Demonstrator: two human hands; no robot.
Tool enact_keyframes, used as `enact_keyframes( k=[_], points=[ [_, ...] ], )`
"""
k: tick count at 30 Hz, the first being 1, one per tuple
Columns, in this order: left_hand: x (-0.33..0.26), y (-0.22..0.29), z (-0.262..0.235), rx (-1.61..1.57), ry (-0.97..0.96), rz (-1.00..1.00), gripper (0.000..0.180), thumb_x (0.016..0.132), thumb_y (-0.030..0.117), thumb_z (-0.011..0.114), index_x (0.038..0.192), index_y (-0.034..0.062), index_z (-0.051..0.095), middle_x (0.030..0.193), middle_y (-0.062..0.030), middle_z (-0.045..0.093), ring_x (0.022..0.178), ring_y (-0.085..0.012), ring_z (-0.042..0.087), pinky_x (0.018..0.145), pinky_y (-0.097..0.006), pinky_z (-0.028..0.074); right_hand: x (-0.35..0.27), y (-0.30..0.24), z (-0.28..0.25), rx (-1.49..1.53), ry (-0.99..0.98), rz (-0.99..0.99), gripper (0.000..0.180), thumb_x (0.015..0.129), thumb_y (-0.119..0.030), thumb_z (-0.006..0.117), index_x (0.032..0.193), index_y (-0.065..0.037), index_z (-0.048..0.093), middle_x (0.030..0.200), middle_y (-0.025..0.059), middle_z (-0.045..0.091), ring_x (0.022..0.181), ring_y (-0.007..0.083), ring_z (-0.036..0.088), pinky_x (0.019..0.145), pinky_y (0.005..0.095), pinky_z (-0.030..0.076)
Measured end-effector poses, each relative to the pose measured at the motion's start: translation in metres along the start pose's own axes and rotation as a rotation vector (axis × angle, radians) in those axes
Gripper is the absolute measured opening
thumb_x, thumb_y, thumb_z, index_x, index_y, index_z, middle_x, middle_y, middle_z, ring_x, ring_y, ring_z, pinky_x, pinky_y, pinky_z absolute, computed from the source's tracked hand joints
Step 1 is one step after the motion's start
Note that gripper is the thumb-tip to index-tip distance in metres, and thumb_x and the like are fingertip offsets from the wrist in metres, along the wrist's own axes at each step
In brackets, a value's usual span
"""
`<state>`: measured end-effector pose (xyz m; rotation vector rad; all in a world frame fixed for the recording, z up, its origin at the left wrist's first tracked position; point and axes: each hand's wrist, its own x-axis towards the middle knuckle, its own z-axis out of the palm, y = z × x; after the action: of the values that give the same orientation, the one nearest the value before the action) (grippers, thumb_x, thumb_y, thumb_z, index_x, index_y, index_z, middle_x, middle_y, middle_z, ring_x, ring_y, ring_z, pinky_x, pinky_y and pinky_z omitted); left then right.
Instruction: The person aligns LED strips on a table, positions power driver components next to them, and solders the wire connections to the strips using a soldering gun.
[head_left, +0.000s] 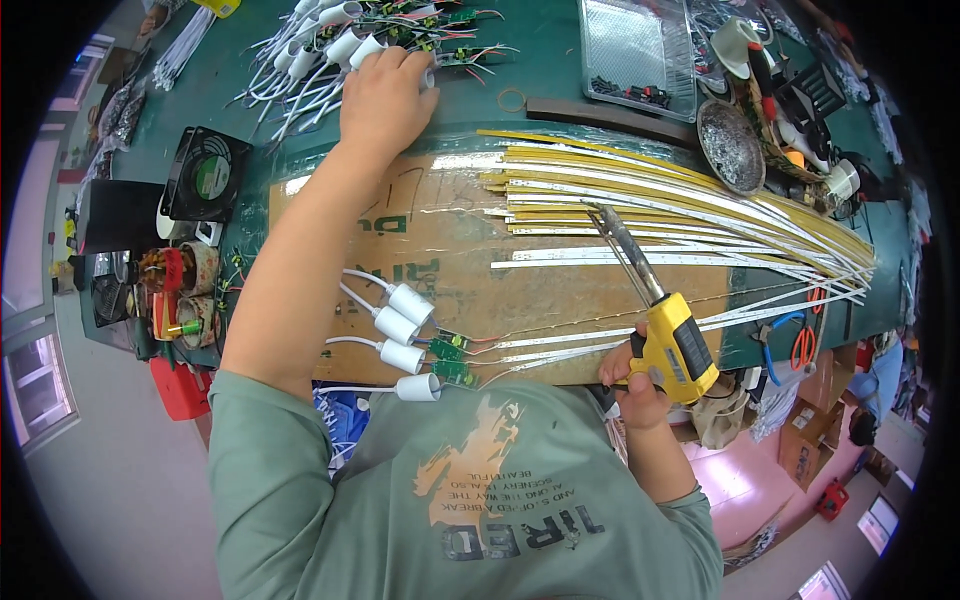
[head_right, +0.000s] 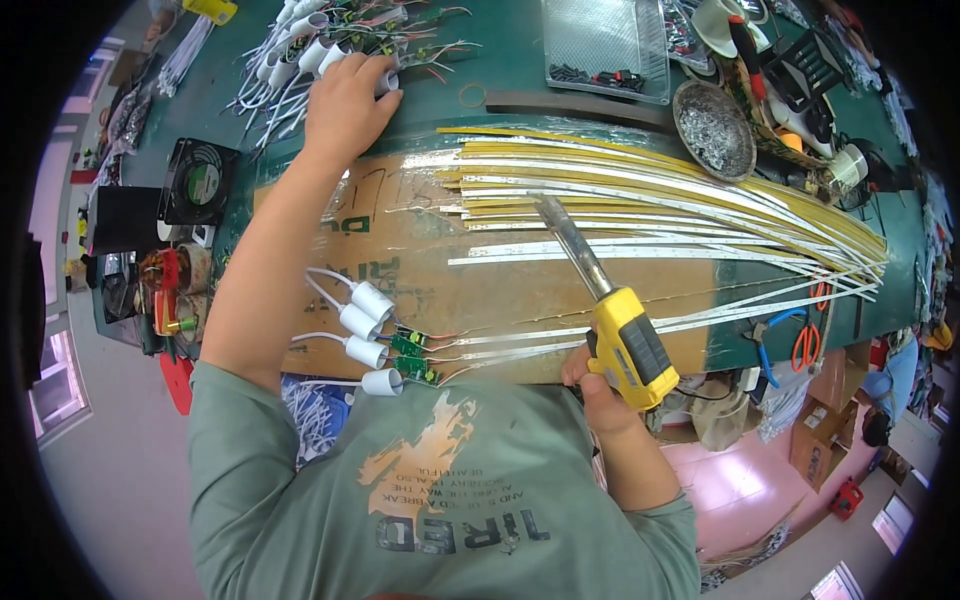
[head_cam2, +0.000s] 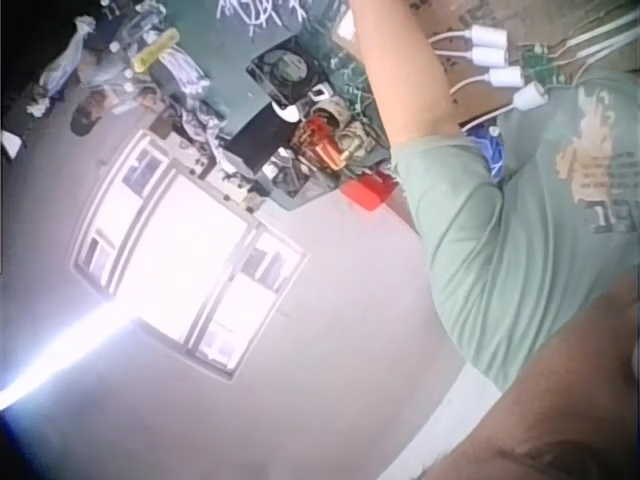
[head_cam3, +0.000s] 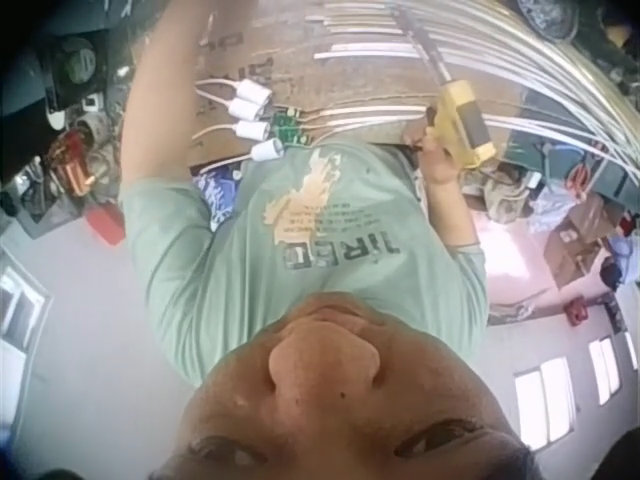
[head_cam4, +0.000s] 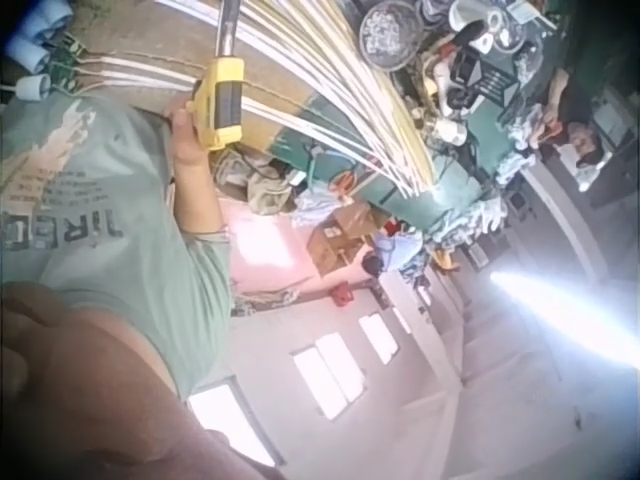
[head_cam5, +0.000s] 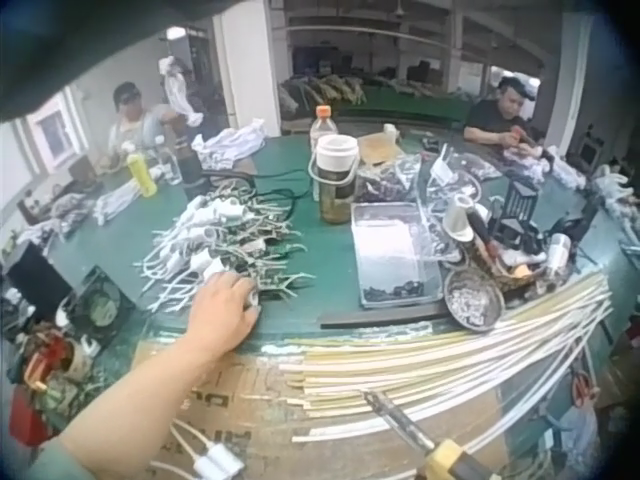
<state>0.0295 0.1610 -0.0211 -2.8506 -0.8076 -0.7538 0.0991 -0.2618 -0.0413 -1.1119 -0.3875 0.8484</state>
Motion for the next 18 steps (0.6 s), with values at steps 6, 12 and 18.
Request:
enact_keyframes(
  k=[6,12,18],
  points=[
    [-0.035,0.004,-0.036,-0.008,-0.283,-0.005,0.029,0.076,0.021,0.066,0.104,0.0125,0.068,0.101,-0.0075,0.063,0.103,-0.0284,0.059,0.088,-0.043,0.046,-0.002,0.001,-0.001,0.037,-0.009,0.006,0.071,0.084,-0.032,0.078,0.136,0.0,0.041,0.073,0.0024,0.051,0.065,0.0144,0.052,0.058,0.0317,0.047],
    [-0.085,0.01,-0.103,0.007,-0.71,-0.004,0.027,0.076,0.018,0.065,0.102,0.01,0.066,0.102,-0.009,0.062,0.104,-0.03,0.059,0.088,-0.044,0.046,-0.001,-0.005,0.002,0.009,-0.041,0.042,0.072,0.084,-0.034,0.078,0.137,-0.001,0.041,0.073,0.0022,0.051,0.065,0.0144,0.051,0.058,0.0314,0.046],
    [-0.106,0.031,-0.115,-0.257,-0.454,0.041,0.027,0.077,0.018,0.068,0.102,0.0081,0.068,0.103,-0.0095,0.064,0.104,-0.0306,0.06,0.09,-0.044,0.045,0.0,-0.002,0.0,-0.023,-0.036,0.018,0.075,0.084,-0.036,0.078,0.137,0.0,0.04,0.074,0.0021,0.05,0.065,0.0139,0.05,0.058,0.0308,0.046]
  ],
)
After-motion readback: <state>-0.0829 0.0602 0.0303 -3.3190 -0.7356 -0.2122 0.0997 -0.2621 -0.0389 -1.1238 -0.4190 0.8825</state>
